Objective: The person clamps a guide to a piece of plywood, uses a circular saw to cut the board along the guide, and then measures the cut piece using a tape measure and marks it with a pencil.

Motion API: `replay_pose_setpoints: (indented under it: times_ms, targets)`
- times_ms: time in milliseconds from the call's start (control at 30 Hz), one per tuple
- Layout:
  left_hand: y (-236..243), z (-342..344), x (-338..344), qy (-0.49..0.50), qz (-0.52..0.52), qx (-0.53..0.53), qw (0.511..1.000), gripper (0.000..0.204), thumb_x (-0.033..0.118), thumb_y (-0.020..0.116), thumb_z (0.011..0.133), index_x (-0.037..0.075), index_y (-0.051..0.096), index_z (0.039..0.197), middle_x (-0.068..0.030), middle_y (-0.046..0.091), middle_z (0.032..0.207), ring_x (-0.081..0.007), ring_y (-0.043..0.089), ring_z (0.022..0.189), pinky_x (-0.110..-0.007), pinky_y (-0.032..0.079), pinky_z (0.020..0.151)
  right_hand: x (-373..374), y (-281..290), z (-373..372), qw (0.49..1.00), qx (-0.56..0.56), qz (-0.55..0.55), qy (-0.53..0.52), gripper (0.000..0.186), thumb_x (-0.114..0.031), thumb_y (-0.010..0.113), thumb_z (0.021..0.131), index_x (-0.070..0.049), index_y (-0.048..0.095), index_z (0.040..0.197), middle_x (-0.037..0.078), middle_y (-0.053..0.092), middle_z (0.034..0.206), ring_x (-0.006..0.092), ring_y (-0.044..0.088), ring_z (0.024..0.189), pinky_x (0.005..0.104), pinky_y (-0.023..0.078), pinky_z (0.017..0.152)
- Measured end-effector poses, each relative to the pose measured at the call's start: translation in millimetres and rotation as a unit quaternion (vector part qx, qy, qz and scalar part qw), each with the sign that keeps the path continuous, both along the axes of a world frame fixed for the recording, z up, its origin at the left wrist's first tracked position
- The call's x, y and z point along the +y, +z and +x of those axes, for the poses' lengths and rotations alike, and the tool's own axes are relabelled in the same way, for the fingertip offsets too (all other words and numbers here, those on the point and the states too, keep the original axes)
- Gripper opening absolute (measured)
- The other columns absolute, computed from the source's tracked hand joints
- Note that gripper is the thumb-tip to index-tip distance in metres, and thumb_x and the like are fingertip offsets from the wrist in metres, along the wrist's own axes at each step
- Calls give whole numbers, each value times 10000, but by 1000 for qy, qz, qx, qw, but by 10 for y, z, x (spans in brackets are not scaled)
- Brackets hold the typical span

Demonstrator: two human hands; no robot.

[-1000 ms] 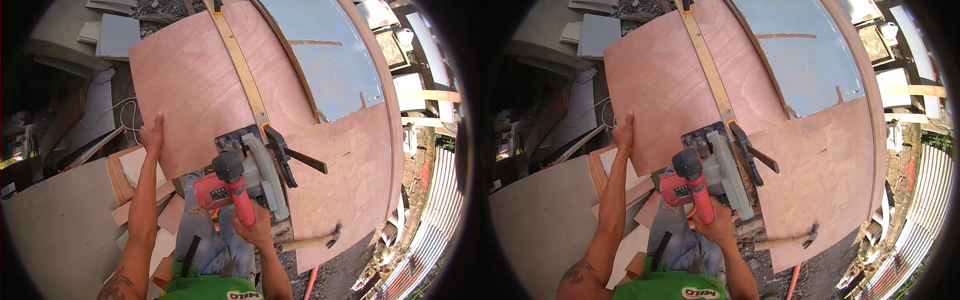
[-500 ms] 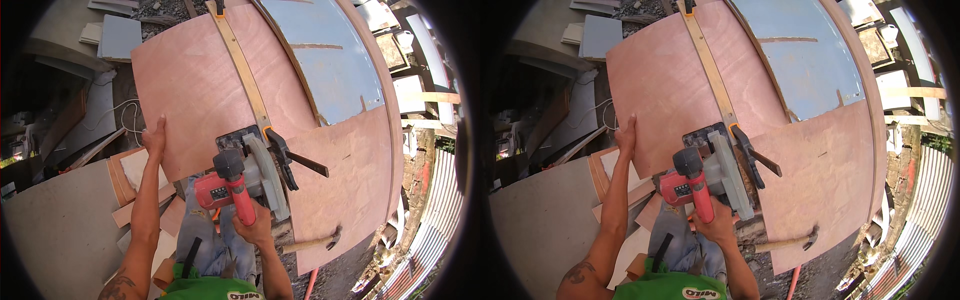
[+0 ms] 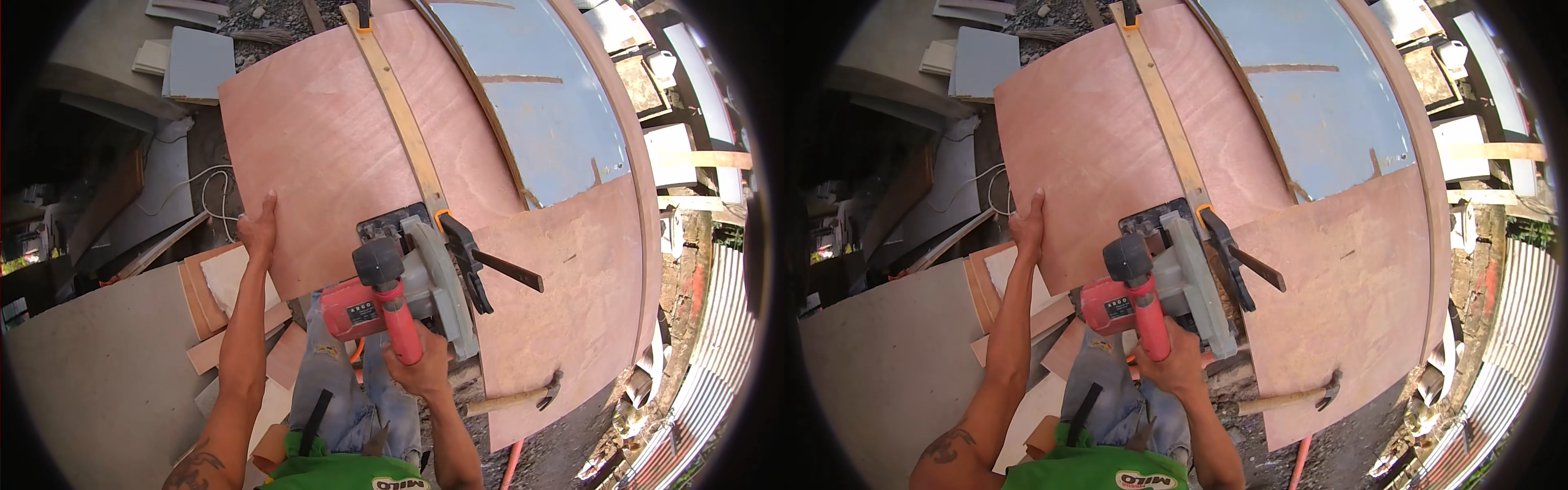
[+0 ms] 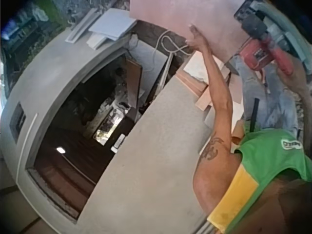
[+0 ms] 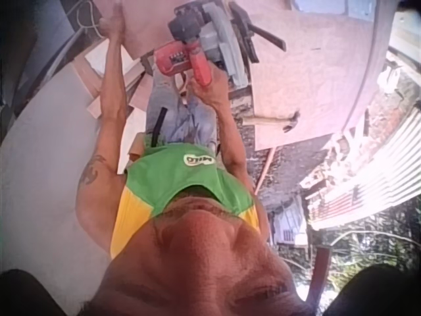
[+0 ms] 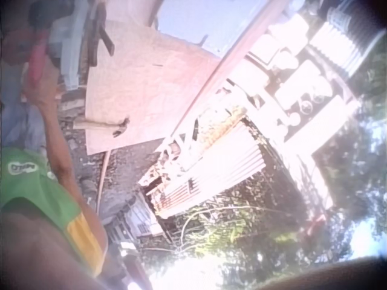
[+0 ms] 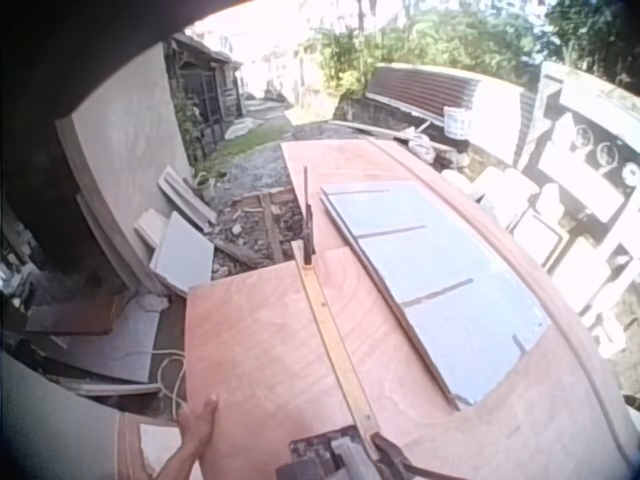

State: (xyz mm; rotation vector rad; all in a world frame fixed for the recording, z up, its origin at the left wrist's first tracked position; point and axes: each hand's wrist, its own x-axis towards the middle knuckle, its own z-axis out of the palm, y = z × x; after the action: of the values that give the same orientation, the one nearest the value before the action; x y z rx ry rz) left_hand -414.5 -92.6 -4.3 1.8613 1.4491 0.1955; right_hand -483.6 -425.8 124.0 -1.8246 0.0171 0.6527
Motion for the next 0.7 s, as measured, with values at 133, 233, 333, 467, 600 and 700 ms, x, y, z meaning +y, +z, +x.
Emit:
replay_pose_setpoints:
  times_ms: [133, 233, 333, 467, 600, 700]
  targets:
    - [-137, -36, 88, -5, 5, -14, 1000, 853, 588, 755, 715, -144, 615, 1132, -291, 636, 1170, -382, 614, 1122, -404, 459, 968, -3, -110, -18, 1000, -24, 7, -4, 225, -84, 710, 719, -13, 613, 910, 134, 646, 735, 260, 656, 656, 344, 516, 649]
    - [-155, -37, 88, -5, 11, -20, 1000, 854, 584, 756, 716, -147, 611, 1133, -294, 635, 1170, -384, 613, 1122, -404, 458, 969, 2, -139, -11, 1000, -27, 13, -3, 233, -86, 713, 714, -14, 616, 914, 137, 649, 738, 265, 658, 659, 347, 517, 651]
    - [-124, -35, 75, -3, 15, -16, 1000, 844, 578, 758, 718, -148, 612, 1125, -293, 636, 1167, -385, 614, 1119, -404, 459, 967, 29, -126, 31, 999, -32, -6, 7, 240, -92, 712, 715, -13, 617, 922, 142, 646, 736, 278, 656, 657, 353, 517, 653]
    - [26, 9, -22, -7, -19, -22, 1000, 814, 563, 763, 721, -147, 625, 1096, -288, 649, 1140, -383, 625, 1098, -406, 468, 950, 84, -97, 100, 998, -68, -2, 1, 200, -76, 687, 729, -6, 627, 906, 95, 620, 680, 166, 605, 596, 301, 496, 616]
    - [-98, -24, 78, -1, 18, -18, 1000, 785, 549, 765, 726, -139, 637, 1081, -276, 660, 1123, -377, 637, 1077, -406, 475, 934, 134, -97, 140, 997, -78, 10, -3, 196, -78, 686, 731, -10, 627, 905, 102, 612, 675, 190, 601, 585, 310, 492, 607]
    - [-66, -21, 47, -4, 10, -24, 1000, 777, 546, 765, 728, -134, 639, 1082, -275, 661, 1123, -377, 640, 1069, -404, 476, 931, 153, -83, 183, 995, -96, 1, 3, 206, -81, 691, 732, -10, 629, 915, 110, 614, 681, 201, 599, 584, 317, 492, 609]
